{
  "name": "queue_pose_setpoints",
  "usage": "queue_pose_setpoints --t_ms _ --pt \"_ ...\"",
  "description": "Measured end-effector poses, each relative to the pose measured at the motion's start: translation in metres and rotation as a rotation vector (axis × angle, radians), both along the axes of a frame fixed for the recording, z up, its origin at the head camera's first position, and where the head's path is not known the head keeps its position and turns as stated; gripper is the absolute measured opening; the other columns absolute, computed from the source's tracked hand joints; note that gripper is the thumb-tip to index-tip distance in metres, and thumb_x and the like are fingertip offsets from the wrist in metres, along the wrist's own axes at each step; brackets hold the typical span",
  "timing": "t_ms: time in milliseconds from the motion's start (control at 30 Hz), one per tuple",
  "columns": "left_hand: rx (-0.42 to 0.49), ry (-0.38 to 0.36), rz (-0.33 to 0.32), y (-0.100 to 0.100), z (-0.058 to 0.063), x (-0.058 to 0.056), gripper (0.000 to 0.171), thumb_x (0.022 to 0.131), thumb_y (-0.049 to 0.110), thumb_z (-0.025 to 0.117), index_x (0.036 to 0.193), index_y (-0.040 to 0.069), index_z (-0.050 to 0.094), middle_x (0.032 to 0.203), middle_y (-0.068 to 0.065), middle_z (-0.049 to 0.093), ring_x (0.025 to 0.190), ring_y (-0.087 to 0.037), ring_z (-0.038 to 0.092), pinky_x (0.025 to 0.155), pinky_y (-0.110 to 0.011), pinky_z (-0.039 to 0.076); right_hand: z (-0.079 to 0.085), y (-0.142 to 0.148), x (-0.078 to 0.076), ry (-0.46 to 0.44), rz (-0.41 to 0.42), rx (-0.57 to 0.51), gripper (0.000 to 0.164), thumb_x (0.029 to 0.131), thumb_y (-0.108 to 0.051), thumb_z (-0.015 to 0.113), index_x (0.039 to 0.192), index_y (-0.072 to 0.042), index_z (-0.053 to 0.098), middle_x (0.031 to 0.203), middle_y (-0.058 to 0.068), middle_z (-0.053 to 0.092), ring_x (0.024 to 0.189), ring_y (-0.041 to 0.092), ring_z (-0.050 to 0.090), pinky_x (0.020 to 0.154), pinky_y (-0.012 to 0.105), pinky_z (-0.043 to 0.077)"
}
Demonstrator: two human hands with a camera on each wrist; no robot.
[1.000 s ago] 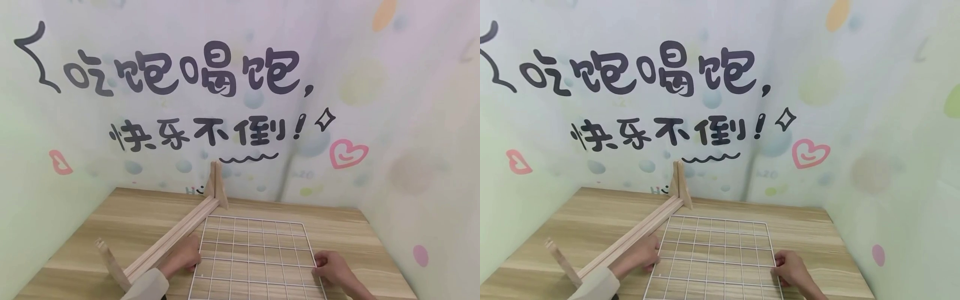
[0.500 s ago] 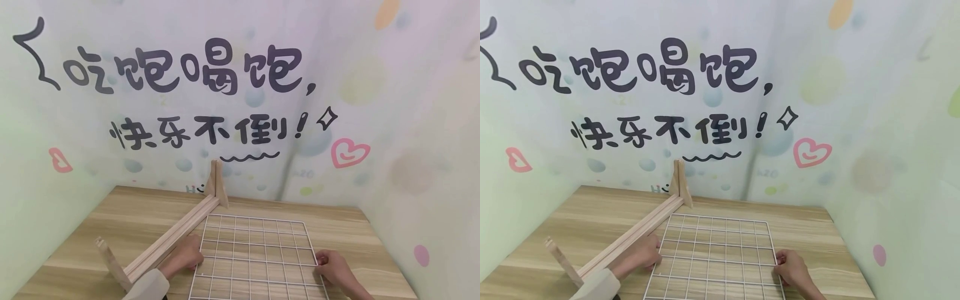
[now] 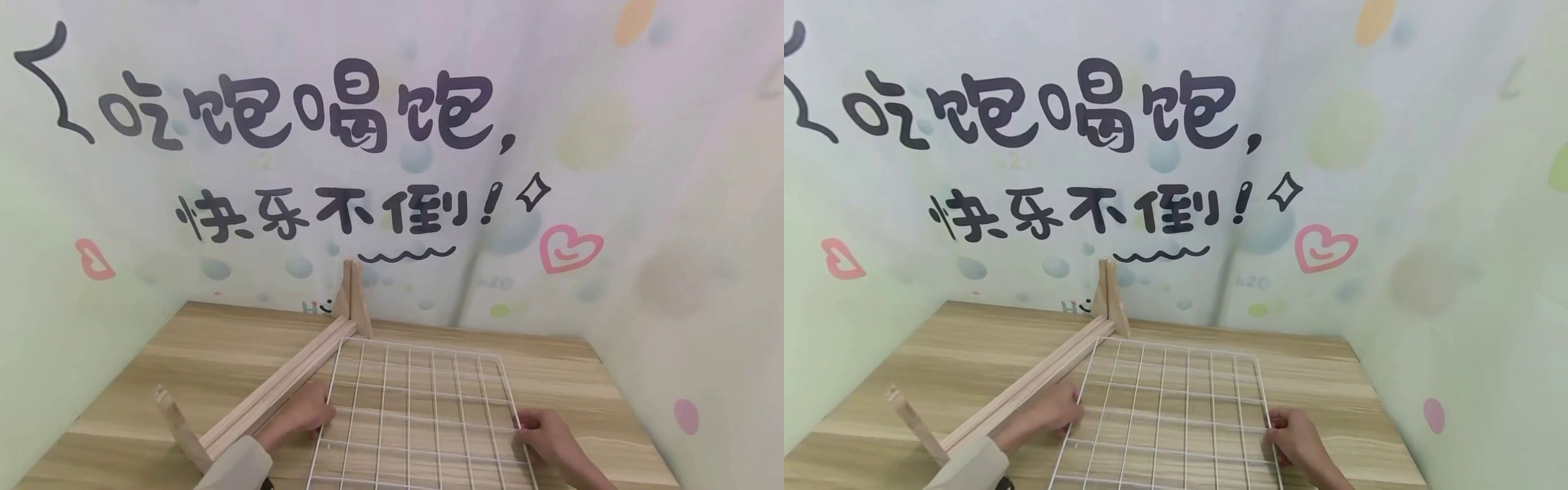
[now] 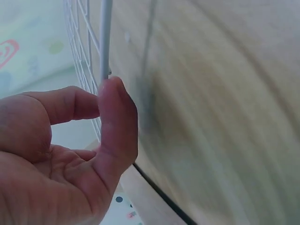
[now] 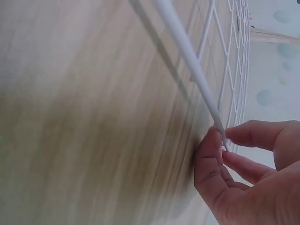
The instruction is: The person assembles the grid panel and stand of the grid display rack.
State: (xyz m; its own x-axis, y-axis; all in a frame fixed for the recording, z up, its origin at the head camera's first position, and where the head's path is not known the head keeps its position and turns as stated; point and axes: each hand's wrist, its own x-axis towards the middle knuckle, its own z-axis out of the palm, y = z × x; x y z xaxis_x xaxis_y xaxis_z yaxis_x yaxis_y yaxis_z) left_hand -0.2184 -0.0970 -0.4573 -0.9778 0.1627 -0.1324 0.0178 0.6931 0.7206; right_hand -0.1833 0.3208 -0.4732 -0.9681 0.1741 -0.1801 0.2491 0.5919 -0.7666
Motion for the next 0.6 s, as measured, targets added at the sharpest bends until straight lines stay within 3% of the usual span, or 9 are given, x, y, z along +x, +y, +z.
queue_pose_setpoints --t_ms 133,233,433,600 --pt "0.142 0.012 -0.022 0.002 0.002 -0.004 0.012 0.083 -0.004 0.053 0.074 0.003 0.05 0.051 -0.004 0.054 0.039 -0.01 0.045 0.037 -0.018 0.038 0.006 0.003 -0.001 0.013 0.004 -0.024 0.047 0.088 -0.002 0.064 0.132 0.012 0.053 0.09 0.011 0.072 0.071 0.017 0.062 0.055 0.029 0.053" --pt "0.237 -0.002 -0.022 0.004 0.007 -0.007 0.005 0.091 -0.001 0.048 0.087 0.002 0.046 0.054 -0.005 0.051 0.042 -0.011 0.044 0.04 -0.019 0.036 0.012 0.005 -0.002 0.031 0.003 -0.07 0.046 0.095 -0.007 0.059 0.137 0.01 0.048 0.089 0.012 0.073 0.072 0.018 0.065 0.058 0.03 0.055" --pt "0.294 0.04 0.021 0.003 0.02 -0.01 0.005 0.099 0.0 0.048 0.104 -0.001 0.048 0.065 -0.013 0.056 0.045 -0.014 0.05 0.044 -0.028 0.048 0.022 0.008 -0.003 0.062 0.007 -0.185 0.047 0.101 -0.007 0.052 0.143 0.011 0.041 0.091 0.014 0.074 0.071 0.019 0.068 0.058 0.03 0.058" --pt "0.362 0.089 -0.004 0.0 0.032 -0.014 0.008 0.1 -0.001 0.048 0.106 -0.005 0.05 0.067 -0.01 0.052 0.048 -0.015 0.052 0.044 -0.027 0.047 0.03 0.008 -0.006 0.086 0.009 -0.186 0.047 0.101 -0.008 0.053 0.143 0.011 0.042 0.091 0.012 0.074 0.068 0.014 0.066 0.055 0.026 0.054"
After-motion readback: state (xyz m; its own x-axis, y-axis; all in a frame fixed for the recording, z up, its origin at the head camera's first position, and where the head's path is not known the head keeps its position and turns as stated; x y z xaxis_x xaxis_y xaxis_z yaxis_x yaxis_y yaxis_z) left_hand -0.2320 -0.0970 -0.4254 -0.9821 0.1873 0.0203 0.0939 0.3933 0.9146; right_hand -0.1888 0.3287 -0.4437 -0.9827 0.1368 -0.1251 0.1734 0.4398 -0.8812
